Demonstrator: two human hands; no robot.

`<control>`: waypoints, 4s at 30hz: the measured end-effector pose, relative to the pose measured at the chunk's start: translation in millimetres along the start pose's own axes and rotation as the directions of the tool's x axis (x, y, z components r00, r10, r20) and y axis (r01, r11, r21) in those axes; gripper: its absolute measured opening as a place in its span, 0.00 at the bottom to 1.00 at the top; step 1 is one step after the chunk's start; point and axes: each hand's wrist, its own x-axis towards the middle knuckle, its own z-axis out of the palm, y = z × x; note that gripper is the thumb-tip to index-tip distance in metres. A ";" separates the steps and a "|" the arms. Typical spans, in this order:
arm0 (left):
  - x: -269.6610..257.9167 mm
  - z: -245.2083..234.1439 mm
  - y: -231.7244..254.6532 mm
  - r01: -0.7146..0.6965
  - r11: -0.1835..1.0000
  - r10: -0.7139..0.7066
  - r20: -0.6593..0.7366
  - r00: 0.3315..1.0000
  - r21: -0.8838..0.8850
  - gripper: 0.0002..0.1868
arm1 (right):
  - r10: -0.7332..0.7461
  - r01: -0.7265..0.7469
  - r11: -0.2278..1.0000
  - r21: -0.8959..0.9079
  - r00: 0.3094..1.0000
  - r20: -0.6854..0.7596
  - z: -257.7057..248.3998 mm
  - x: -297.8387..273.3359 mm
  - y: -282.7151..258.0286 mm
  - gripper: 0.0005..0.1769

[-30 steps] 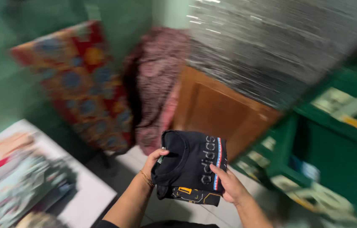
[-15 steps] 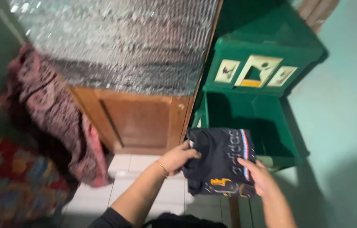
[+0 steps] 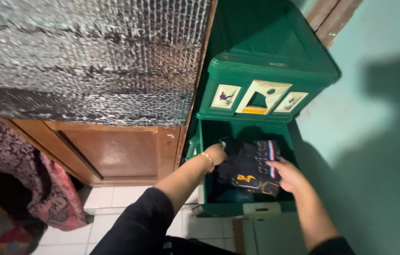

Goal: The person folds various clothing items, including t-shirts and shirts, on a white table. They then place each folded item into a green plastic drawer unit.

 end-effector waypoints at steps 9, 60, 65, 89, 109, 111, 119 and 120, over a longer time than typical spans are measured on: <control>112.9 -9.9 -14.3 0.238 0.942 -0.079 -0.534 0.842 0.236 0.24 | -0.147 0.165 0.949 -0.270 0.985 0.088 -7.6 210.0 15.2 0.22; -833.1 -112.4 -315.6 0.315 0.949 -0.067 -0.968 0.243 0.013 0.44 | 0.289 0.956 0.247 0.159 -0.229 0.930 725.3 -347.4 314.6 0.40; -910.8 -114.5 -349.4 0.448 0.890 -0.051 -0.995 -0.091 -0.086 0.41 | 0.346 0.858 0.379 0.348 -0.480 0.806 815.1 -428.9 367.0 0.35; -1298.3 -165.1 -557.5 0.664 0.552 -0.297 -0.863 -0.408 -0.504 0.33 | 0.382 0.856 0.477 -0.201 0.004 0.924 1091.5 -673.3 799.1 0.25; -1377.5 -237.6 -641.9 0.423 0.715 -0.446 -0.829 -0.336 -0.556 0.18 | 0.729 0.034 0.684 -0.728 -0.044 0.683 1070.3 -756.0 745.2 0.19; -1375.7 -239.0 -642.5 0.401 0.690 -0.491 -0.797 -0.353 -0.603 0.20 | 0.678 0.125 0.735 -0.667 -0.118 0.725 1064.8 -756.4 762.0 0.16; -1366.0 -219.2 -592.8 -0.143 0.890 -0.414 -0.636 -0.651 -0.433 0.38 | 0.660 -0.019 0.744 -0.668 0.182 0.729 1078.6 -787.1 806.8 0.12; -1360.2 -212.7 -582.4 -0.143 0.915 -0.338 -0.526 -0.781 -0.377 0.40 | 0.636 -0.049 0.768 -0.638 0.178 0.751 1081.9 -791.6 804.6 0.11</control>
